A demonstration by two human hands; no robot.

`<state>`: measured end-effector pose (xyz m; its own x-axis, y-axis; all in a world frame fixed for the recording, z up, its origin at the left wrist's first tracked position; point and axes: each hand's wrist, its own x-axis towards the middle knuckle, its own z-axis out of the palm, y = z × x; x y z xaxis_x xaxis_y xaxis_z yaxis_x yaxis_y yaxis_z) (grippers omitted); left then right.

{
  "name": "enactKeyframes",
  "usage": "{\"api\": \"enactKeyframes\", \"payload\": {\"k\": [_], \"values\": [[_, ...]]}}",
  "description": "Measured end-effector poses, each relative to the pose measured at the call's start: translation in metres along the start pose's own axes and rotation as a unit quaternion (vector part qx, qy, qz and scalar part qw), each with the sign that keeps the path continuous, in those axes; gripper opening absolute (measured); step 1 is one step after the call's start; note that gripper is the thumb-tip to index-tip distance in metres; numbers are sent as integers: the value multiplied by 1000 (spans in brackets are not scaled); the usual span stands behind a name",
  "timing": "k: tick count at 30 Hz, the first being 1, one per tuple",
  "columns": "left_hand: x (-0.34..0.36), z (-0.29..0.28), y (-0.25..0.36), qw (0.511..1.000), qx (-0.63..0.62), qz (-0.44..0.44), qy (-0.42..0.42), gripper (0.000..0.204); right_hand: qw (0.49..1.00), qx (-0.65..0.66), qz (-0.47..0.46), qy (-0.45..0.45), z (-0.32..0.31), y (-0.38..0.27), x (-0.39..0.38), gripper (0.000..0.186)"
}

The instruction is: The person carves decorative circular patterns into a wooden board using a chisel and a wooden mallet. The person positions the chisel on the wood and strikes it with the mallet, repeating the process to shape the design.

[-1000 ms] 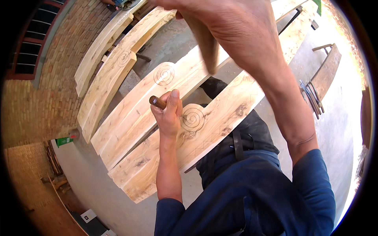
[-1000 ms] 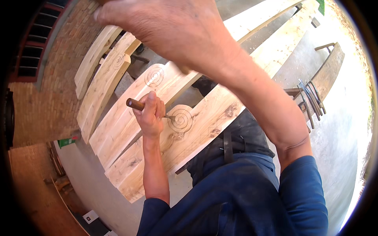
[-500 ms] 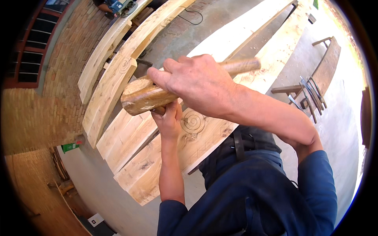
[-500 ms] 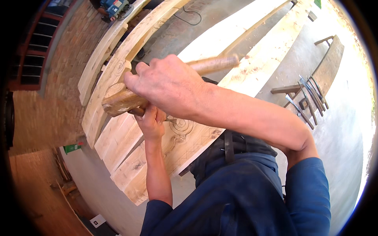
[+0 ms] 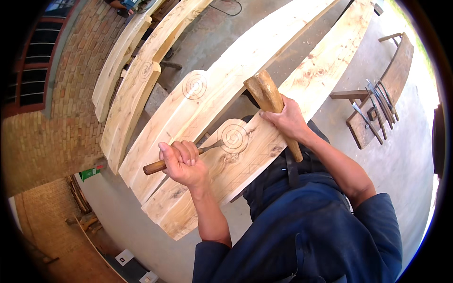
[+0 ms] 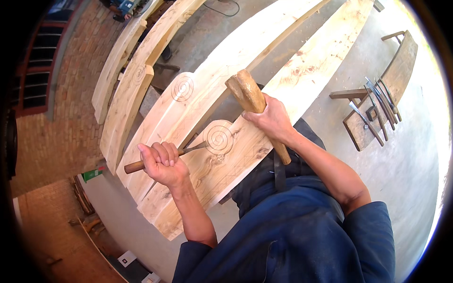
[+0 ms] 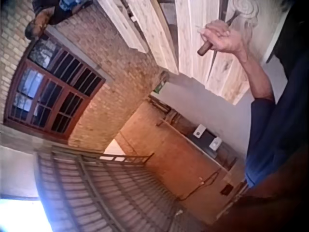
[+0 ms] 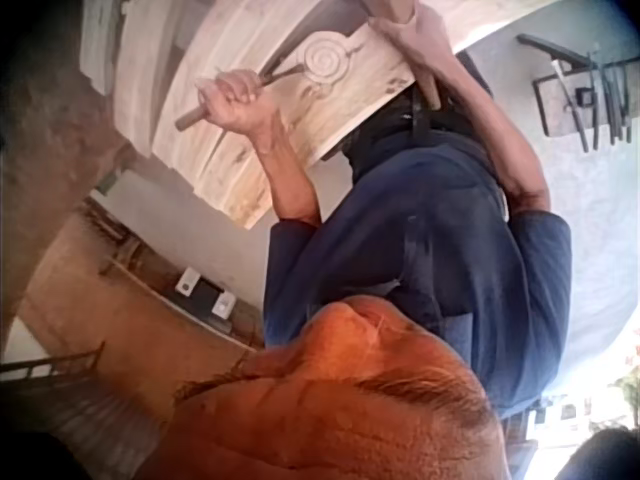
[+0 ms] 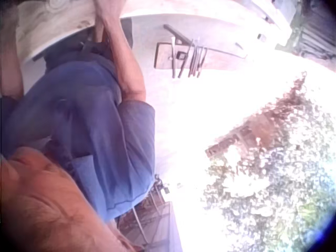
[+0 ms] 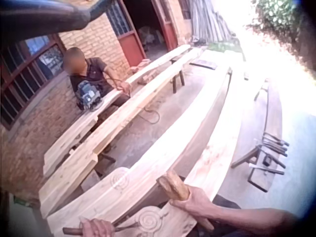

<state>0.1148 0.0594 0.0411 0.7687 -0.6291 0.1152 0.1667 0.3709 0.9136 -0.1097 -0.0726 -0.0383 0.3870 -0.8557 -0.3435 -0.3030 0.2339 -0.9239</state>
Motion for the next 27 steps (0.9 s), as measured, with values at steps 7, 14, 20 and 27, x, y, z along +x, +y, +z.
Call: {"api": "enactKeyframes", "payload": {"k": [7, 14, 20, 27], "values": [[0, 1, -8, 1000, 3, -18, -22, 58, 999, -43, -4, -23, -2, 1, 1, 52], [1, 4, -12, 1000, -3, -21, -16, 55, 999, -46, -9, -21, -2, 1, 1, 53], [4, 4, -15, 999, -10, -30, -19, 56, 998, -54, -1, -30, -4, 2, 2, 54], [5, -1, -17, 999, 3, -34, -37, 58, 998, -55, -8, -28, -2, 9, 4, 55]]}}
